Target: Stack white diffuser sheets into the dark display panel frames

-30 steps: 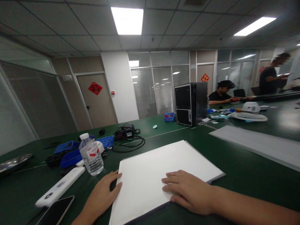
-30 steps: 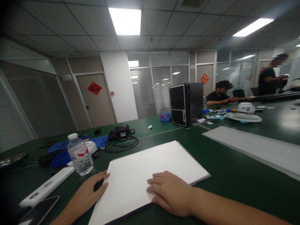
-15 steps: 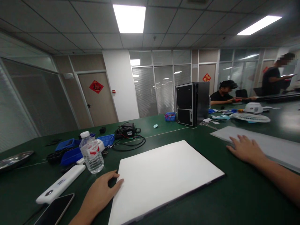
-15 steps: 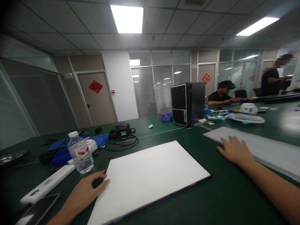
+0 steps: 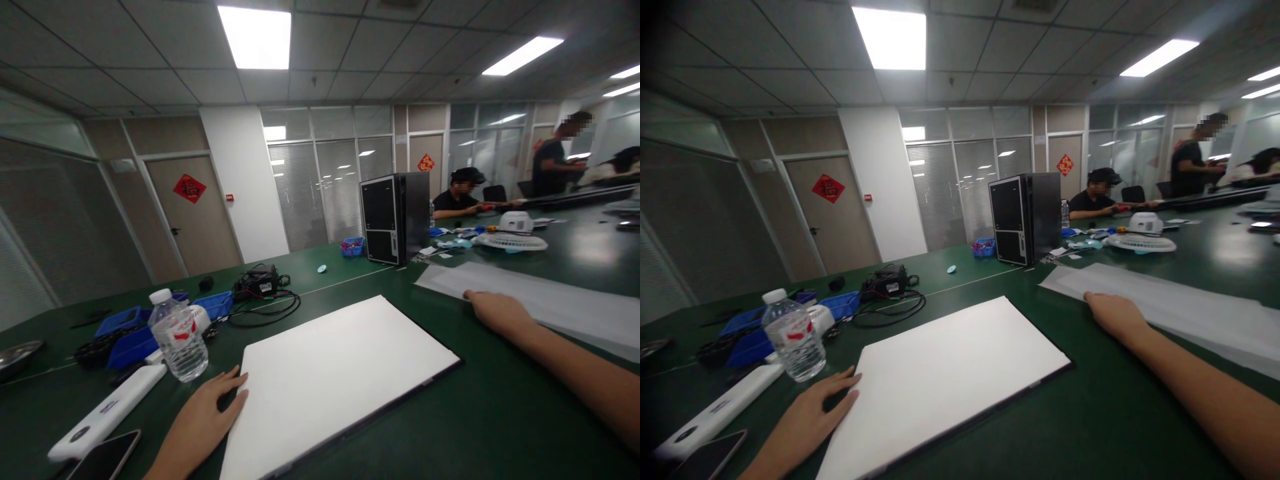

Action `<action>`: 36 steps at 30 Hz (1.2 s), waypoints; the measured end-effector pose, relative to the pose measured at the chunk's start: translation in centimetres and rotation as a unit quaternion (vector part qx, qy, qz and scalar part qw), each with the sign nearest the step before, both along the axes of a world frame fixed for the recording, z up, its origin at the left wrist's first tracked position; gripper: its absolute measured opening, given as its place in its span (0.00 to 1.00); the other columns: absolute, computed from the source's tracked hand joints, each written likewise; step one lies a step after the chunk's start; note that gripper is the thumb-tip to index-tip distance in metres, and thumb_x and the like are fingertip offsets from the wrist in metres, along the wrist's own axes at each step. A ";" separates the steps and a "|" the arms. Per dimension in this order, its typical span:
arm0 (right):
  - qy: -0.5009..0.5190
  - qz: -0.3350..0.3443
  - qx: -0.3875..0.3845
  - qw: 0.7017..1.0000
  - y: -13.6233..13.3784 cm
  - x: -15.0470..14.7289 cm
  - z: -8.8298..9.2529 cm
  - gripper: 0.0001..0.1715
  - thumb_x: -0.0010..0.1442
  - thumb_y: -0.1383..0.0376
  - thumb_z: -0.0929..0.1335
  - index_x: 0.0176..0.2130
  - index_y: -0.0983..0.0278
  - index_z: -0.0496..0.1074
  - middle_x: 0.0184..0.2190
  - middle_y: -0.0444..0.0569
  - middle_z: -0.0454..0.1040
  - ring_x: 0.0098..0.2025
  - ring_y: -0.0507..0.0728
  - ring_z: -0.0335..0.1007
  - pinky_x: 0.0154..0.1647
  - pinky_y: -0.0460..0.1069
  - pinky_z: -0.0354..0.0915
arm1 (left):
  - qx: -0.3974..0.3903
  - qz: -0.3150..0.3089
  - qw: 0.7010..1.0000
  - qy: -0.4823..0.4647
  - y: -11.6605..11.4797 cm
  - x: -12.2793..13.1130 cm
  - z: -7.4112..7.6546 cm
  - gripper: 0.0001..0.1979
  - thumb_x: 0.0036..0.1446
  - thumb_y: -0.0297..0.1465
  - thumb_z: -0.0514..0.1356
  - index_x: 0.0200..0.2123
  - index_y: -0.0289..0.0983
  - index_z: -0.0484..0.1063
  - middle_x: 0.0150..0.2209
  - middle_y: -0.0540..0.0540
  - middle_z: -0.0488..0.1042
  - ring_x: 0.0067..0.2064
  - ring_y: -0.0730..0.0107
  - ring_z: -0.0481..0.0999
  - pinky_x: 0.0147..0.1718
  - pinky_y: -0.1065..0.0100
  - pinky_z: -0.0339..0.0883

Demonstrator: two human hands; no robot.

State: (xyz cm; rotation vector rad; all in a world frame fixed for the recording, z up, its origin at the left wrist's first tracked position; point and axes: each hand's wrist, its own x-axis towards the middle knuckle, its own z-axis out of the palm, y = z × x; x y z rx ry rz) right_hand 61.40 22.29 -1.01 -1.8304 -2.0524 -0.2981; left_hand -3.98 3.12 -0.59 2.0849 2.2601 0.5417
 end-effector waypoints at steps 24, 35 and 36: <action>-0.014 0.258 -0.090 0.962 -6.1 -13.3 1.8 0.30 0.69 0.50 0.56 0.47 0.62 0.78 0.46 0.55 0.79 0.48 0.63 0.74 0.55 0.61 0.66 | 0.003 0.001 1.000 -0.015 0.6 0.4 -0.4 0.26 0.58 0.49 0.56 0.53 0.43 0.78 0.60 0.46 0.74 0.64 0.49 0.68 0.64 0.48 0.60; 0.000 0.273 -0.078 0.959 -7.0 -14.2 2.1 0.28 0.69 0.51 0.57 0.48 0.64 0.78 0.49 0.56 0.78 0.50 0.64 0.73 0.57 0.63 0.65 | 0.002 -0.011 1.000 0.001 1.0 -0.2 -1.3 0.27 0.61 0.50 0.52 0.55 0.43 0.76 0.61 0.47 0.73 0.64 0.53 0.68 0.64 0.51 0.59; 0.011 0.286 -0.088 0.954 -7.2 -14.3 2.0 0.29 0.69 0.50 0.57 0.50 0.64 0.77 0.51 0.56 0.77 0.53 0.64 0.72 0.58 0.62 0.65 | 0.002 -0.011 1.000 0.001 1.0 -0.3 -1.3 0.28 0.61 0.50 0.52 0.56 0.43 0.75 0.61 0.47 0.73 0.64 0.53 0.68 0.64 0.52 0.59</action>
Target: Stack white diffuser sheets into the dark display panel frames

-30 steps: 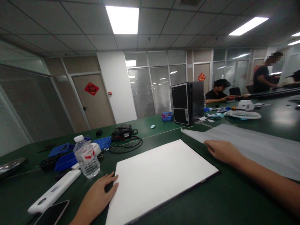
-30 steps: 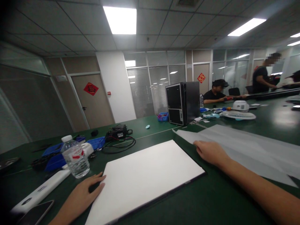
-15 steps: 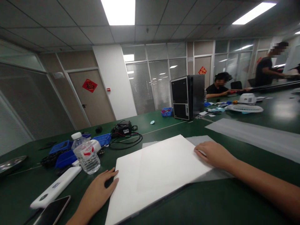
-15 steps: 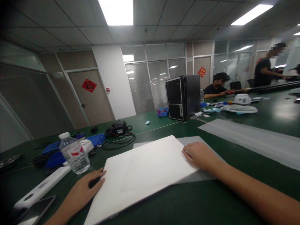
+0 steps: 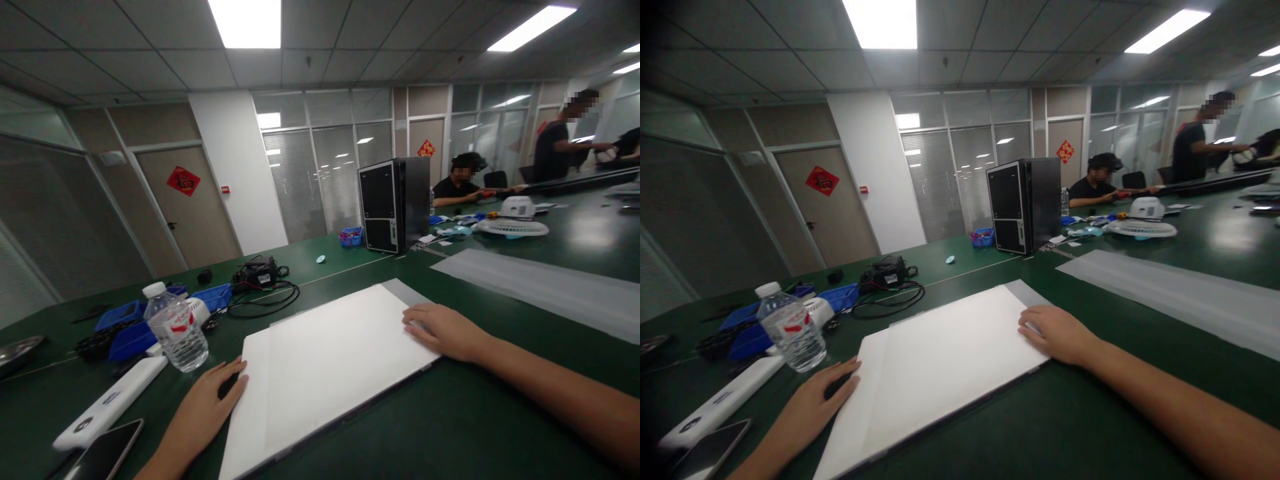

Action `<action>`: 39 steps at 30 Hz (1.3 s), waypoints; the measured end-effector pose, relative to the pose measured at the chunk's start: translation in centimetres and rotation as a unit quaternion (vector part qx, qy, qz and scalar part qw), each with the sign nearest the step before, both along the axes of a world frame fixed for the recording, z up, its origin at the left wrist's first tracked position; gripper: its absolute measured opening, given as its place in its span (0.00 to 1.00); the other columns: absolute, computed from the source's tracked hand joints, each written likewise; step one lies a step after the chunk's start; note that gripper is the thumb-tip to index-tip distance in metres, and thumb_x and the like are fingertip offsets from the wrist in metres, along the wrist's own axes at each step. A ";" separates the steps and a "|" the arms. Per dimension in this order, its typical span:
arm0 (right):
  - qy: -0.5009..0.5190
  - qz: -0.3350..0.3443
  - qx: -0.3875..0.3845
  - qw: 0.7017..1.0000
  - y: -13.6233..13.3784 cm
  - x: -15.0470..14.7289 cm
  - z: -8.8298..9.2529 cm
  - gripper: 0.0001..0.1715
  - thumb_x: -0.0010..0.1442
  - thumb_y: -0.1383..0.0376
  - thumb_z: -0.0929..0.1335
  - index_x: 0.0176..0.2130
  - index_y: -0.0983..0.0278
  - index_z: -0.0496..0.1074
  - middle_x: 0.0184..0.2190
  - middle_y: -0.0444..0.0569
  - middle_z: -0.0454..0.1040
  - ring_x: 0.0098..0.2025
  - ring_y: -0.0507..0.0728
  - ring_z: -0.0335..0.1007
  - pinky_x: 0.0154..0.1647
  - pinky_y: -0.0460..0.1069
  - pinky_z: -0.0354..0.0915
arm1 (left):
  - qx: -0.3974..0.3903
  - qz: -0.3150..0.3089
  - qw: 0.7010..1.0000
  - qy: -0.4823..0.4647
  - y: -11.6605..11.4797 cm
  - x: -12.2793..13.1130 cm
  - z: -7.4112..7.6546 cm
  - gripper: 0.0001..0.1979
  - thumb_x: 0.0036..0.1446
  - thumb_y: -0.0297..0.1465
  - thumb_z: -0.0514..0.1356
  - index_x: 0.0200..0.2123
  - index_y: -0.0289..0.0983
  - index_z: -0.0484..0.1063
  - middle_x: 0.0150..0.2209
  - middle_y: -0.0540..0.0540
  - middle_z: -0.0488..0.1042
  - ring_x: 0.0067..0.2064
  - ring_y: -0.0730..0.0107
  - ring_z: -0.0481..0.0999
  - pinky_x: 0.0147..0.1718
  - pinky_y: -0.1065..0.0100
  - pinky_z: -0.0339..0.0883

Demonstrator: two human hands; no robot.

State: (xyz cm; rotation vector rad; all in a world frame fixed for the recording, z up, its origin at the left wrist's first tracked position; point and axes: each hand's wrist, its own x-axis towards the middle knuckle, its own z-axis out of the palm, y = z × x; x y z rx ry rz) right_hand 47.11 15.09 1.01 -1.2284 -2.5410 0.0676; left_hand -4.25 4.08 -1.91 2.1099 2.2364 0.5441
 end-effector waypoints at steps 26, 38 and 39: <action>-0.024 -0.437 0.014 0.899 9.3 18.8 -3.9 0.37 0.64 0.48 0.62 0.58 0.74 0.70 0.58 0.80 0.65 0.61 0.83 0.59 0.54 0.77 0.54 | 0.015 -0.029 0.999 0.039 -0.2 0.3 -0.3 0.29 0.64 0.50 0.49 0.59 0.43 0.73 0.64 0.44 0.68 0.66 0.52 0.65 0.64 0.46 0.57; -0.042 -0.345 0.038 0.937 8.9 16.4 -4.2 0.24 0.65 0.58 0.61 0.53 0.67 0.74 0.52 0.64 0.75 0.52 0.69 0.72 0.52 0.62 0.66 | 0.020 -0.027 0.998 0.049 -0.8 0.4 -0.3 0.28 0.62 0.48 0.52 0.60 0.42 0.71 0.63 0.48 0.68 0.66 0.51 0.63 0.64 0.47 0.57; -0.040 -0.343 0.048 0.937 8.6 16.1 -4.0 0.23 0.64 0.59 0.61 0.53 0.67 0.74 0.51 0.64 0.75 0.52 0.68 0.72 0.52 0.62 0.67 | 0.021 -0.029 0.998 0.047 -0.8 0.4 -0.3 0.28 0.62 0.47 0.52 0.60 0.42 0.71 0.63 0.48 0.68 0.66 0.51 0.64 0.64 0.47 0.57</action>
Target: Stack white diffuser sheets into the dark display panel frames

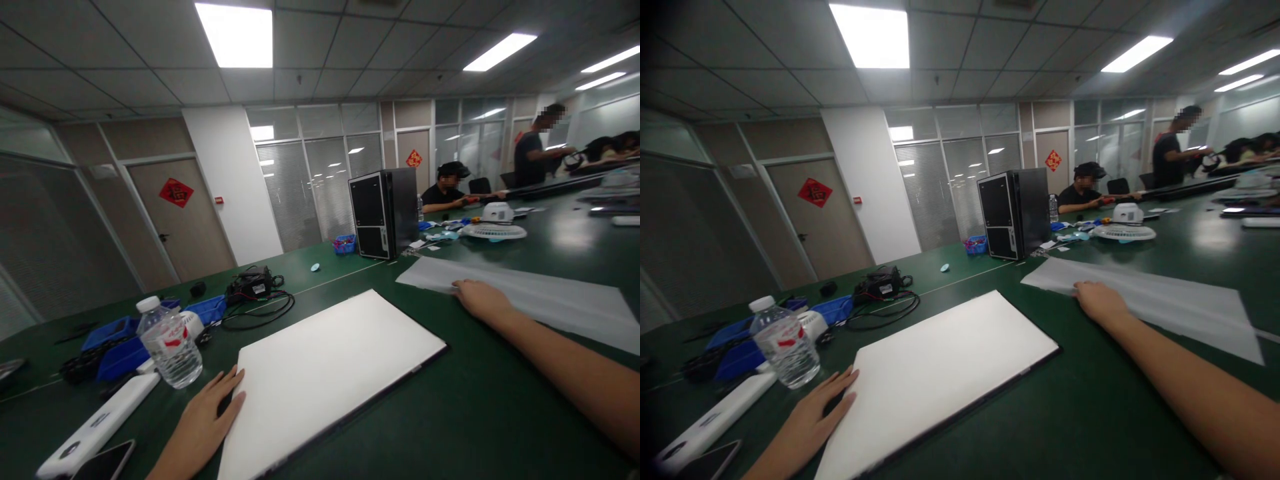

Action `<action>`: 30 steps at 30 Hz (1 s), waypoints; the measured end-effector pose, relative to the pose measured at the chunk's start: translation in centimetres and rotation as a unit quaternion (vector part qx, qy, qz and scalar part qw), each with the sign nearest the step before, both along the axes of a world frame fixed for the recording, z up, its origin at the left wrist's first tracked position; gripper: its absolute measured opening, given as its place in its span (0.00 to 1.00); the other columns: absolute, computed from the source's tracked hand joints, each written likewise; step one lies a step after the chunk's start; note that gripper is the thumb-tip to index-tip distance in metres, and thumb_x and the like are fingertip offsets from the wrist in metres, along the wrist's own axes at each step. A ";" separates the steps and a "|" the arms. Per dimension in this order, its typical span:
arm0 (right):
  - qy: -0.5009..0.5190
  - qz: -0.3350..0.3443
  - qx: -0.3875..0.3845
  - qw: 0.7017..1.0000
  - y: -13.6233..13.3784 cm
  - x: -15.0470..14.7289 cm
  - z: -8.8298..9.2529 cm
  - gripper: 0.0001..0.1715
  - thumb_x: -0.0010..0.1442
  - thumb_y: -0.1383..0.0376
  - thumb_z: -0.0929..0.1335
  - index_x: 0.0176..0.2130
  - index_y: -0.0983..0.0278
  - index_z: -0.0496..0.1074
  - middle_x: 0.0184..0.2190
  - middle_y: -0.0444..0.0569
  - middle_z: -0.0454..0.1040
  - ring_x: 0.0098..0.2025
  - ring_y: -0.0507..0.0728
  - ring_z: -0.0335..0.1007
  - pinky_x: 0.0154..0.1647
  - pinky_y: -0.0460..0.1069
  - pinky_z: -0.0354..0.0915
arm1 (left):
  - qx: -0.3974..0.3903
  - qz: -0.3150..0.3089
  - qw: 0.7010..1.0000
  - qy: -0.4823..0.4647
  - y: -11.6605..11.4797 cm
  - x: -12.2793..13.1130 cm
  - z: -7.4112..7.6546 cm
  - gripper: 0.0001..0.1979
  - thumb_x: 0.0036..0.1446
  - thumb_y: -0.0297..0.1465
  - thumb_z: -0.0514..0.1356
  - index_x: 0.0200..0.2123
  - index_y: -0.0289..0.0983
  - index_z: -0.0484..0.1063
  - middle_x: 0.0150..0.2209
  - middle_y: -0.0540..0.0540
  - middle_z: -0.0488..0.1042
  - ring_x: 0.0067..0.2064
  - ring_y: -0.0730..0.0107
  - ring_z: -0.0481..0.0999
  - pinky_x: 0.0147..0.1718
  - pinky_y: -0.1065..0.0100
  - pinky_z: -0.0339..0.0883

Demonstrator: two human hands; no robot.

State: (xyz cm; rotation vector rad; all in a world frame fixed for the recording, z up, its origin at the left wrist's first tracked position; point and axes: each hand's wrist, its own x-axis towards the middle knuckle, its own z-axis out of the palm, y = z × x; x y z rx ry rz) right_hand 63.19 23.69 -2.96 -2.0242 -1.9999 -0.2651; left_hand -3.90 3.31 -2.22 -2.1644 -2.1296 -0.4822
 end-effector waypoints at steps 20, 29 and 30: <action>0.091 0.527 -0.067 0.842 -9.7 -16.3 4.3 0.23 0.70 0.55 0.60 0.58 0.58 0.70 0.52 0.51 0.75 0.53 0.57 0.70 0.56 0.55 0.64 | 0.014 -0.013 0.999 -0.038 0.3 0.2 0.0 0.27 0.61 0.47 0.55 0.58 0.41 0.73 0.62 0.45 0.70 0.65 0.50 0.66 0.64 0.47 0.58; 0.046 0.209 -0.019 0.977 -3.7 -9.0 2.4 0.34 0.67 0.48 0.57 0.54 0.68 0.75 0.55 0.64 0.72 0.56 0.70 0.68 0.59 0.65 0.60 | 0.000 -0.012 0.999 -0.031 0.5 0.4 -0.1 0.29 0.61 0.48 0.53 0.59 0.39 0.72 0.63 0.45 0.69 0.66 0.51 0.65 0.64 0.47 0.57; 0.048 0.208 -0.026 0.977 -3.5 -8.5 2.3 0.35 0.66 0.48 0.57 0.53 0.69 0.75 0.54 0.65 0.72 0.55 0.70 0.68 0.58 0.65 0.61 | -0.001 -0.010 0.999 -0.032 0.4 0.5 0.0 0.29 0.61 0.48 0.53 0.59 0.39 0.72 0.63 0.45 0.69 0.66 0.51 0.65 0.64 0.47 0.57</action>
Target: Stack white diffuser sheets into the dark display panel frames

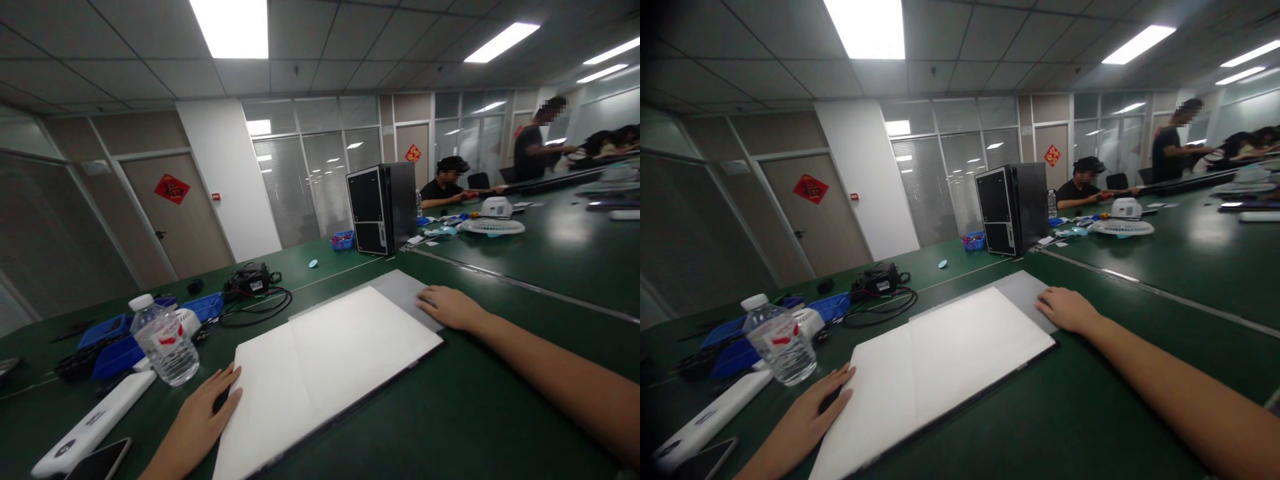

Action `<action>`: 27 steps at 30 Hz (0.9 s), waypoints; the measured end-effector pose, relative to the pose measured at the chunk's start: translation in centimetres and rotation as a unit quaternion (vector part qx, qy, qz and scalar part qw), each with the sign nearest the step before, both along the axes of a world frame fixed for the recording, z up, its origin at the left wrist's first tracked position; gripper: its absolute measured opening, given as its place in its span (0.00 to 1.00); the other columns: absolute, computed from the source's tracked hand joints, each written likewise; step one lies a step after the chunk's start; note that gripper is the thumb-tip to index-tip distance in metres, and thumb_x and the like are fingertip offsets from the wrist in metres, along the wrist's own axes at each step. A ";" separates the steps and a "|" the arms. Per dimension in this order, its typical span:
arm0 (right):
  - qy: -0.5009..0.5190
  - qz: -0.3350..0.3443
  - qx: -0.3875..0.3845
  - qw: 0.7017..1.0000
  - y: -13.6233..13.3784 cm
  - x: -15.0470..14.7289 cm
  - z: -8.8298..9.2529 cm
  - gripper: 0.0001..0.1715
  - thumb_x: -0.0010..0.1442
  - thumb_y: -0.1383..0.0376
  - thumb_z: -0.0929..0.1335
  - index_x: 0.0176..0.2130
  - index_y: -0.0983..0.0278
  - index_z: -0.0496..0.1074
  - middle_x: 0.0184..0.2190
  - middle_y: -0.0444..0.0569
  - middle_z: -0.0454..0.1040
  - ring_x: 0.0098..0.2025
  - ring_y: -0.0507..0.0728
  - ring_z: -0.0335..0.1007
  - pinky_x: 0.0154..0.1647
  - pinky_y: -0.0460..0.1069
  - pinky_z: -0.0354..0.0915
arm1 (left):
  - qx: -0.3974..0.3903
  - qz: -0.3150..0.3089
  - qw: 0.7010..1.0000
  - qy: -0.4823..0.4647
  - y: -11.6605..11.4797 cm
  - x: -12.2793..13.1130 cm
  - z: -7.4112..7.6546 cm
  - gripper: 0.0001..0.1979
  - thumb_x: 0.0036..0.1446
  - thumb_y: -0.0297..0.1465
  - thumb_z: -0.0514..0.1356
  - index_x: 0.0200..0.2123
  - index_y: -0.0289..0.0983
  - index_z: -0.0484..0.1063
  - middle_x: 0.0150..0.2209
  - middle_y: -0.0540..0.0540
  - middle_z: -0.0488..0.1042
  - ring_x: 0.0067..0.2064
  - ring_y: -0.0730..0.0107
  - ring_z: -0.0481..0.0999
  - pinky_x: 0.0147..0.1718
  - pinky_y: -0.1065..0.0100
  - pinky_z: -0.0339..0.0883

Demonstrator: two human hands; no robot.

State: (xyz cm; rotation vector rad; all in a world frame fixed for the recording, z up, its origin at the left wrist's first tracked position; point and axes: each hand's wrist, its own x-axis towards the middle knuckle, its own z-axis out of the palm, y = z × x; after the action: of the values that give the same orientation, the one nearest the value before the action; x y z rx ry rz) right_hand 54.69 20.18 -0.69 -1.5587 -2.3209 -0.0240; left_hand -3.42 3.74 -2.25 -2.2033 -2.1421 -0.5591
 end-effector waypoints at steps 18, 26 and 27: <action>0.018 0.181 -0.027 0.983 -4.5 -5.4 2.0 0.29 0.67 0.46 0.59 0.54 0.56 0.76 0.52 0.54 0.73 0.54 0.64 0.66 0.57 0.60 0.61 | 0.001 0.016 1.000 -0.017 -0.5 0.6 0.5 0.32 0.61 0.50 0.53 0.61 0.39 0.69 0.63 0.46 0.69 0.65 0.50 0.66 0.64 0.48 0.58; 0.015 0.192 -0.037 0.981 -5.2 -6.1 2.3 0.29 0.65 0.46 0.61 0.54 0.57 0.76 0.52 0.55 0.73 0.52 0.64 0.67 0.55 0.59 0.63 | 0.007 0.006 1.000 -0.011 -0.4 0.5 0.4 0.31 0.60 0.49 0.55 0.61 0.40 0.70 0.63 0.46 0.69 0.65 0.49 0.66 0.64 0.47 0.57; 0.010 0.192 -0.035 0.981 -5.3 -6.2 2.4 0.28 0.65 0.46 0.61 0.54 0.57 0.76 0.52 0.55 0.73 0.52 0.64 0.67 0.54 0.60 0.63 | 0.005 0.006 1.000 -0.010 -0.4 0.5 0.4 0.31 0.60 0.49 0.55 0.61 0.40 0.70 0.63 0.46 0.69 0.65 0.49 0.66 0.64 0.46 0.57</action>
State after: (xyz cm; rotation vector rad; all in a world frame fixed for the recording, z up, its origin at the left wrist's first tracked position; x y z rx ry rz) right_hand 48.48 14.91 1.71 -1.1077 -2.5896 0.1693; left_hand -2.90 3.39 -1.86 -2.1885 -2.1552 -0.5936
